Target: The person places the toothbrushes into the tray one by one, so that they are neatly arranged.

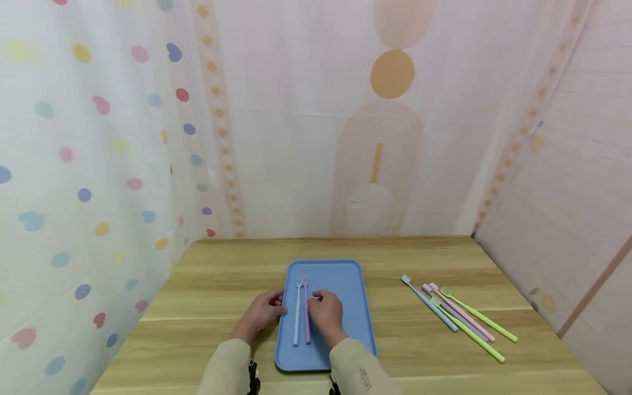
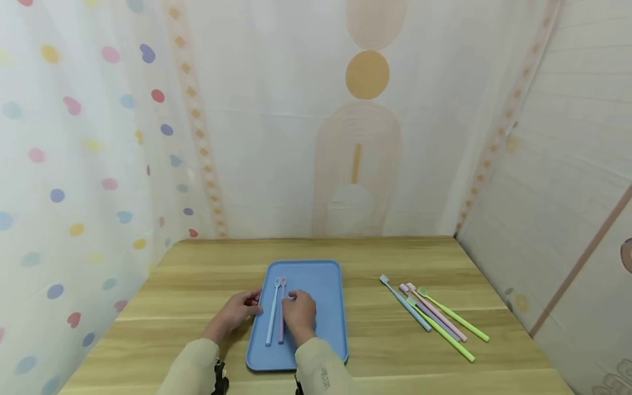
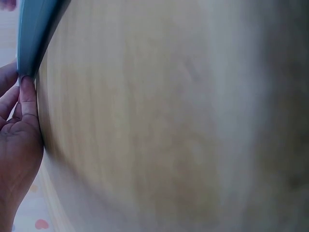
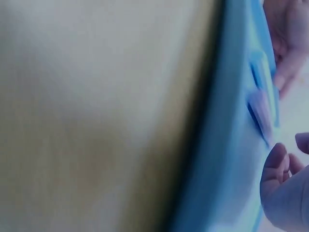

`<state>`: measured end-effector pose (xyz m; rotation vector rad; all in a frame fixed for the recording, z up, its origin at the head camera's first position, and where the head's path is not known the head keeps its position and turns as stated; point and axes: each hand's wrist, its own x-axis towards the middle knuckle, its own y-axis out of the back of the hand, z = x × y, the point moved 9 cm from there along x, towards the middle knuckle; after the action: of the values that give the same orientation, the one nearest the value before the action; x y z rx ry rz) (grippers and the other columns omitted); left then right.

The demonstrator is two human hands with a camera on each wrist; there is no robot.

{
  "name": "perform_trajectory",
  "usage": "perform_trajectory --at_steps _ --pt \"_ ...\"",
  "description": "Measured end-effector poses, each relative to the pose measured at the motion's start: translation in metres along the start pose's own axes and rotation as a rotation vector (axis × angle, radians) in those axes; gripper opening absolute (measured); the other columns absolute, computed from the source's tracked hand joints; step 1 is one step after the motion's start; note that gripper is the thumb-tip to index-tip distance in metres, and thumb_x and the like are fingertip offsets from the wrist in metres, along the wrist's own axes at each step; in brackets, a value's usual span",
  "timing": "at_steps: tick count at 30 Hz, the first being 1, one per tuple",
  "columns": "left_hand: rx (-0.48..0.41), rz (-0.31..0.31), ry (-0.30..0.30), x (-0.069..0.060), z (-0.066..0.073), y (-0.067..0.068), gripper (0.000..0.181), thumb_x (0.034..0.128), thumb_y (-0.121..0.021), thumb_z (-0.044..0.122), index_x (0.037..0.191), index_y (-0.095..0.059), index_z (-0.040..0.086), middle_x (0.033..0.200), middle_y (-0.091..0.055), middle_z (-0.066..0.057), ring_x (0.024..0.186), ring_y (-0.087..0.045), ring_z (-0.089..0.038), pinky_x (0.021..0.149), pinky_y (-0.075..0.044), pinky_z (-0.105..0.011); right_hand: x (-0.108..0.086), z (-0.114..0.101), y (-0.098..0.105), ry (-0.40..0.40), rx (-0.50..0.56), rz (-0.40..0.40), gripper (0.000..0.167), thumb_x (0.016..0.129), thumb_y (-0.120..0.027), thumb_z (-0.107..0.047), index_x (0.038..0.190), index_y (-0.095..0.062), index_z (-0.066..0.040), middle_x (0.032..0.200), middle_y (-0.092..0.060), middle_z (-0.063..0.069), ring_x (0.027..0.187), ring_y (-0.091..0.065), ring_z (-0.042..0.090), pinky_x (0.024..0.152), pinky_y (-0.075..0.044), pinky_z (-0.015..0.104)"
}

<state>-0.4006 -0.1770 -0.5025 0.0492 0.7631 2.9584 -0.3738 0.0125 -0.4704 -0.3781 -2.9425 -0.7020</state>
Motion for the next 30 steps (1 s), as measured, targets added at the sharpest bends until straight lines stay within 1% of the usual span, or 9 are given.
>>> perform_trajectory --at_steps 5,7,10,14,16,20,24,27,30 --pt "0.012 0.023 0.019 -0.003 -0.006 0.013 0.051 0.0874 -0.067 -0.005 0.136 -0.054 -0.009 0.105 -0.059 -0.011 0.096 -0.054 -0.024 0.084 -0.046 -0.035 0.021 -0.016 0.018 0.107 0.051 -0.081 0.021 0.089 -0.069 -0.01 0.106 -0.075 0.002 0.092 -0.07 0.009 0.085 -0.062 0.02 0.073 -0.051 0.035" --pt "-0.001 0.025 0.03 -0.004 -0.008 0.015 0.051 0.0872 -0.066 -0.006 0.137 -0.053 -0.009 0.105 -0.059 -0.012 0.097 -0.053 -0.024 0.084 -0.046 -0.034 0.032 -0.017 0.035 0.144 0.051 -0.095 0.024 0.09 -0.068 -0.012 0.108 -0.074 0.002 0.095 -0.071 0.01 0.088 -0.063 0.021 0.076 -0.051 0.034" --pt "-0.011 0.012 0.042 -0.006 -0.01 0.016 0.052 0.0878 -0.067 -0.005 0.138 -0.052 -0.009 0.107 -0.058 -0.012 0.098 -0.052 -0.025 0.084 -0.045 -0.034 0.049 -0.009 0.068 0.164 0.069 -0.091 0.025 0.09 -0.067 -0.01 0.109 -0.073 0.005 0.097 -0.071 0.014 0.085 -0.065 0.025 0.072 -0.051 0.032" --pt "-0.013 0.002 0.049 -0.008 -0.008 0.016 0.053 0.0883 -0.067 -0.003 0.139 -0.051 -0.008 0.108 -0.058 -0.012 0.099 -0.052 -0.025 0.086 -0.045 -0.036 0.071 0.02 0.122 0.112 0.082 -0.088 0.028 0.093 -0.064 -0.009 0.115 -0.069 0.008 0.101 -0.07 0.019 0.08 -0.065 0.032 0.063 -0.05 0.027" --pt "-0.019 0.005 0.052 -0.009 -0.007 0.016 0.053 0.0881 -0.067 -0.004 0.138 -0.052 -0.008 0.108 -0.059 -0.012 0.099 -0.053 -0.025 0.086 -0.045 -0.036 0.081 0.038 0.148 0.085 0.038 -0.087 0.03 0.095 -0.063 -0.011 0.119 -0.067 0.007 0.106 -0.069 0.021 0.081 -0.065 0.033 0.062 -0.05 0.025" --pt "-0.031 0.01 0.05 -0.01 -0.007 0.014 0.052 0.0873 -0.066 -0.006 0.137 -0.052 -0.009 0.107 -0.059 -0.013 0.098 -0.053 -0.025 0.085 -0.045 -0.035 0.09 0.07 0.196 0.045 -0.055 -0.139 0.039 0.1 -0.059 -0.018 0.13 -0.06 0.007 0.125 -0.062 0.024 0.102 -0.063 0.035 0.08 -0.052 0.035" --pt "-0.035 0.001 0.064 -0.011 -0.007 0.012 0.052 0.088 -0.065 -0.006 0.138 -0.052 -0.008 0.108 -0.058 -0.012 0.099 -0.052 -0.024 0.085 -0.045 -0.034 0.088 0.098 0.235 0.037 -0.118 -0.236 0.049 0.103 -0.054 -0.026 0.139 -0.051 0.008 0.139 -0.05 0.028 0.124 -0.05 0.043 0.098 -0.045 0.049" --pt "-0.038 -0.003 0.079 -0.011 -0.007 0.011 0.052 0.089 -0.065 -0.005 0.139 -0.052 -0.007 0.109 -0.058 -0.012 0.1 -0.052 -0.025 0.086 -0.044 -0.034 0.085 0.114 0.265 0.028 -0.147 -0.285 0.054 0.104 -0.051 -0.03 0.141 -0.046 0.009 0.141 -0.046 0.031 0.127 -0.046 0.046 0.099 -0.043 0.053" --pt "-0.036 -0.004 0.082 -0.01 -0.006 0.012 0.053 0.0892 -0.065 -0.005 0.14 -0.051 -0.007 0.109 -0.058 -0.012 0.1 -0.051 -0.025 0.087 -0.044 -0.035 0.083 0.129 0.292 0.005 -0.165 -0.298 0.056 0.104 -0.051 -0.03 0.142 -0.044 0.011 0.14 -0.046 0.033 0.123 -0.049 0.048 0.096 -0.046 0.053"
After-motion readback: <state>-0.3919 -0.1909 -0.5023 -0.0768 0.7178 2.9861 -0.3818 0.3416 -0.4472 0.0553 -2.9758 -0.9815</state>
